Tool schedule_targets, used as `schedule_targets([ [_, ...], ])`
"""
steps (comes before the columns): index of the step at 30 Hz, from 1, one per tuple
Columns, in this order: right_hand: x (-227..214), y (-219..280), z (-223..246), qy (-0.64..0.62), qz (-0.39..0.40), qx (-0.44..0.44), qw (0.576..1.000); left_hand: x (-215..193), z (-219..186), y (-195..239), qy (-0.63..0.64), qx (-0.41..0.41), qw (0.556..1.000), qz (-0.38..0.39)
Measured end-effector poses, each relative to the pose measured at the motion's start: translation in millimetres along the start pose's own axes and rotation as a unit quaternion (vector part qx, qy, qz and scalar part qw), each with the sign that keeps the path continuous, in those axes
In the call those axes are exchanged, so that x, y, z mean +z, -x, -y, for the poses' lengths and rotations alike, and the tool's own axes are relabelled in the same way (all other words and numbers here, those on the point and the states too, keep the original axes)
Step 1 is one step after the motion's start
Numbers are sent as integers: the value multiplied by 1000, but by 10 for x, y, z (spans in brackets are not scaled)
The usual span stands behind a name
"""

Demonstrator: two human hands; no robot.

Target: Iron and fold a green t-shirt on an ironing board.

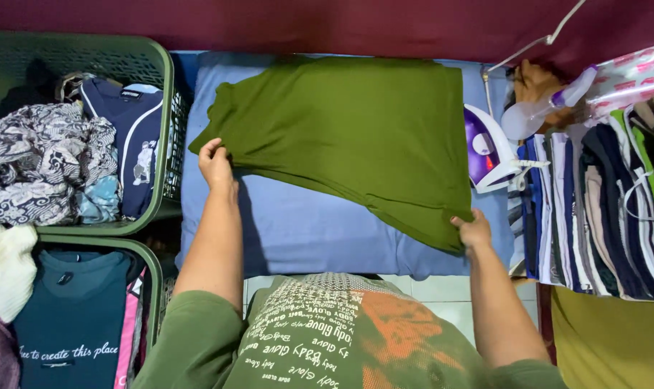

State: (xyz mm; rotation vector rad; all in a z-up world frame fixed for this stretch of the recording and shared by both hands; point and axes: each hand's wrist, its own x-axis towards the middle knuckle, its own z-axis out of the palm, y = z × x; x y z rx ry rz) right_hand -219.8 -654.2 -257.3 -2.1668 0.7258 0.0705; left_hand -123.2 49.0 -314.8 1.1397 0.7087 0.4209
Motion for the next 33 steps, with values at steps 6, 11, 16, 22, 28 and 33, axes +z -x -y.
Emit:
schedule_targets([
  [6,-753,-492,-376,23,52,-27,998,131,-316,348,-291,37,938,-186],
  [11,-977,-163,313,99,144,287,942,117,-274,116,-106,-49,920,-374],
  [16,-790,-183,1293,135,157,-8,978,825,-1155,-335,196,17,977,-83],
  [22,-1240,-181,2086,-239,142,-106,955,775,-2089,-731,-10,409,908,-87],
  [28,-502,-1097,262,123,266,-87,952,578,-1924,-173,-247,486,834,-87],
  [33,46,-529,23,450,331,-145,816,273,-1600,-204,-337,425,830,-134],
])
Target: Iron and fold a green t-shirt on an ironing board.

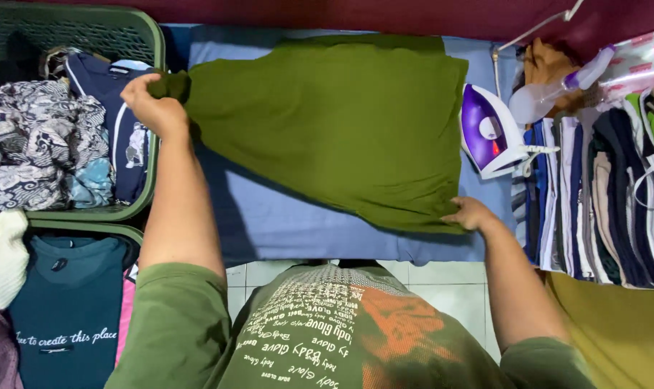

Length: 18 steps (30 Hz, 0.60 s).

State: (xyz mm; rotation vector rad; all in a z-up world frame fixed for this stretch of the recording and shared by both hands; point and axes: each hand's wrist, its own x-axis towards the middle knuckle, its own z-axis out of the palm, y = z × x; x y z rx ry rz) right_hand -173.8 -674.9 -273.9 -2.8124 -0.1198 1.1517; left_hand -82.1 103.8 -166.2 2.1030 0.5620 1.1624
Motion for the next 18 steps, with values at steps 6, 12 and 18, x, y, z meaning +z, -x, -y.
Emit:
schedule_targets([
  [6,23,167,302,-189,-3,12,982,-47,-1200,367,23,156,987,32],
  [12,-62,144,328,-137,-40,-58,988,99,-2456,1803,143,377,816,415],
  [18,-80,-5,411,-393,-286,-131,864,-113,-2181,2681,80,329,743,578],
])
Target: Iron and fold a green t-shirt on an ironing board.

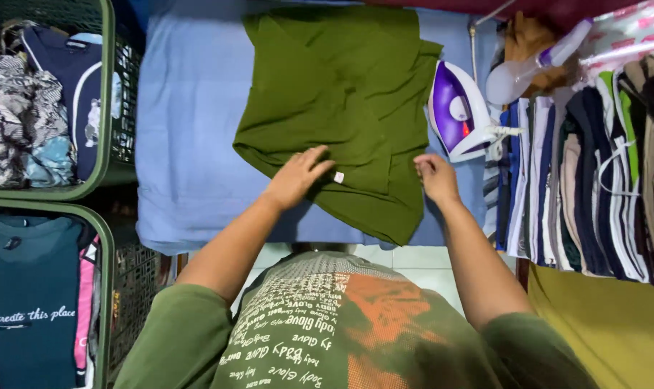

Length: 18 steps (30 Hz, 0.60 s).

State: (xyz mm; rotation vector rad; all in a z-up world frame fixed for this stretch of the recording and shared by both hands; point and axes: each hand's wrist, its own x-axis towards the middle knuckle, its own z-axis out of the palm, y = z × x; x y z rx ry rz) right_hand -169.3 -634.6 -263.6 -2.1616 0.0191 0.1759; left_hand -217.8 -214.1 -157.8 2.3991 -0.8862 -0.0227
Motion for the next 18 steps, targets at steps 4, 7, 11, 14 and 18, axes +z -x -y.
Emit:
schedule_targets([
  [4,194,93,849,15,41,21,999,162,87,202,-144,-122,980,-64],
  [7,388,191,1251,213,84,30,973,88,11,223,-177,-210,956,-99],
  [11,684,-39,974,132,86,6,988,171,-44,297,-109,-205,968,-92],
  [14,494,-468,954,-304,93,138,938,303,-160,249,-49,-147,987,-33],
  [18,-415,-412,1791,-436,84,90,892,455,-109,228,-36,-174,981,-82],
])
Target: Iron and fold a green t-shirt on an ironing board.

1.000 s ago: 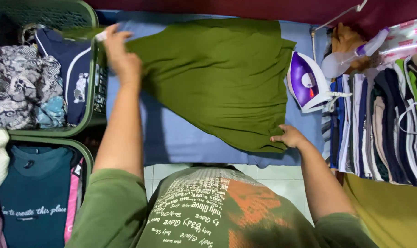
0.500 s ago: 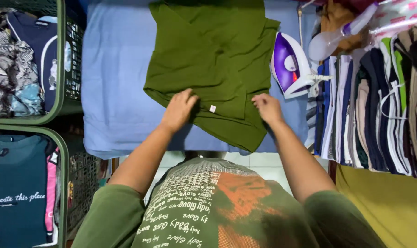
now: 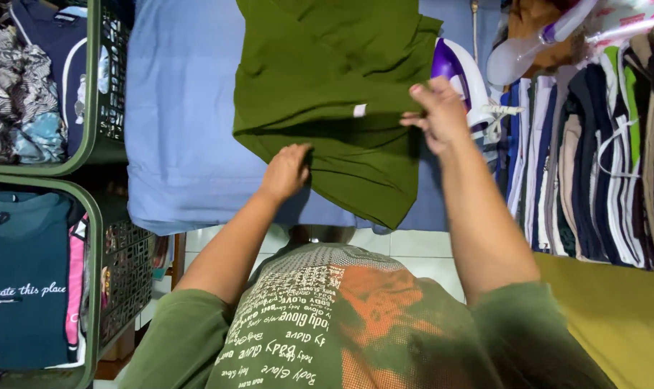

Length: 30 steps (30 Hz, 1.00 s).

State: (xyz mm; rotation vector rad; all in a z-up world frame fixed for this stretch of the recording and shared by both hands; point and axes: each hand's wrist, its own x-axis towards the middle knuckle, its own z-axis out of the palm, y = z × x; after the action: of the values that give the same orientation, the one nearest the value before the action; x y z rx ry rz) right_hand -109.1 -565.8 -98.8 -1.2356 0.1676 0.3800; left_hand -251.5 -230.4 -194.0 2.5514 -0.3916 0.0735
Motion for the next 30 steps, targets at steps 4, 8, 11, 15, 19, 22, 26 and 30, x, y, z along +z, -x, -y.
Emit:
schedule_targets([
  [4,-525,291,-40,169,-58,54,983,98,192,-26,150,-158,974,-66],
  [8,-888,580,-830,247,-117,201,941,229,477,55,313,-264,901,-144],
  [11,-1294,542,-1563,278,-121,116,946,-118,238,-58,447,-371,792,-187],
  [15,-1215,577,-1367,247,-156,-5,956,-154,186,-49,172,-242,931,-213],
  [19,-963,719,-831,178,-194,8,965,-395,69,-205,-64,-142,973,-168],
  [22,-1021,710,-750,201,-195,47,959,-260,587,-287,-143,-187,967,-99],
  [26,-1225,691,-963,237,-155,76,956,-591,567,-232,-77,-204,954,-204],
  [30,-1213,760,-1267,227,-120,85,963,-690,562,82,-68,-228,942,-237],
])
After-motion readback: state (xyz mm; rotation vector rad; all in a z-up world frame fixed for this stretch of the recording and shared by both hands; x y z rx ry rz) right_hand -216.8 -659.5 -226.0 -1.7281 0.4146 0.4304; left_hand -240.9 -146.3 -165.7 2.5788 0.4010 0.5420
